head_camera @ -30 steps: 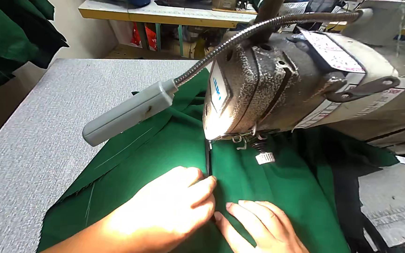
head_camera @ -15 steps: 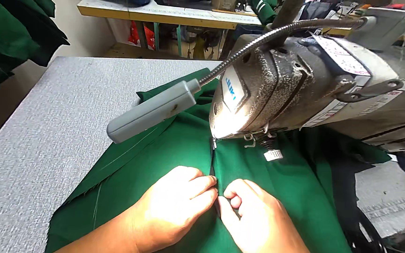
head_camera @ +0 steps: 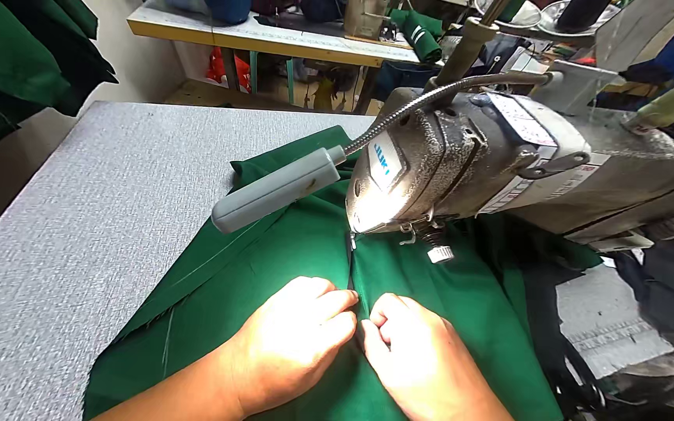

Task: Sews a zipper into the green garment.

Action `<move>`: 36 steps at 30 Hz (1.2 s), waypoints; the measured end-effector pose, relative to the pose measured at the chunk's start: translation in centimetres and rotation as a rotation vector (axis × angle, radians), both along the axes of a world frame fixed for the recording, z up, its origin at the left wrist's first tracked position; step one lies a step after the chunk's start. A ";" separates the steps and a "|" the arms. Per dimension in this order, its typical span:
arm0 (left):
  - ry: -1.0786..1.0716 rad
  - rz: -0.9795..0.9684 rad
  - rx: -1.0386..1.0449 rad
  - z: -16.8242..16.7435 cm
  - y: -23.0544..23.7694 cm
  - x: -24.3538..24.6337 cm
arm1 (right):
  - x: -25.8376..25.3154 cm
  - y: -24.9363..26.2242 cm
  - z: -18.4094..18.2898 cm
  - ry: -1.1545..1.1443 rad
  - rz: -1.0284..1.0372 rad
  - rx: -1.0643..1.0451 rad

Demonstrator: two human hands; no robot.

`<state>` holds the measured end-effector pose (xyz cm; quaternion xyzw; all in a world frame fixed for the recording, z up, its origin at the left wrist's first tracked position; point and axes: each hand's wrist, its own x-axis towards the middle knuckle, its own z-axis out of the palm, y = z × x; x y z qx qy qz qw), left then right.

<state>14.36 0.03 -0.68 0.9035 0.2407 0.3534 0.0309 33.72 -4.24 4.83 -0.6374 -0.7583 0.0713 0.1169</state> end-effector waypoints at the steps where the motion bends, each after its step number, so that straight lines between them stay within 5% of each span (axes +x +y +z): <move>1: -0.001 0.005 0.006 0.0 0.0 0.1 | -0.1 -0.1 0.0 -0.028 0.014 0.036; 7: -0.004 0.005 0.021 0.0 -0.1 0.2 | -1.1 -0.9 -0.5 -0.186 0.114 0.272; 16: 0.028 -0.009 -0.018 0.0 0.0 0.0 | 3.1 -2.4 0.0 0.086 0.316 0.030; 23: 0.152 0.106 -0.107 0.1 -1.1 -1.4 | 6.6 -0.6 -0.5 0.068 0.618 -0.078; 36: 0.198 0.144 -0.115 0.1 0.3 -1.5 | 8.1 2.5 -1.9 -0.001 0.745 0.001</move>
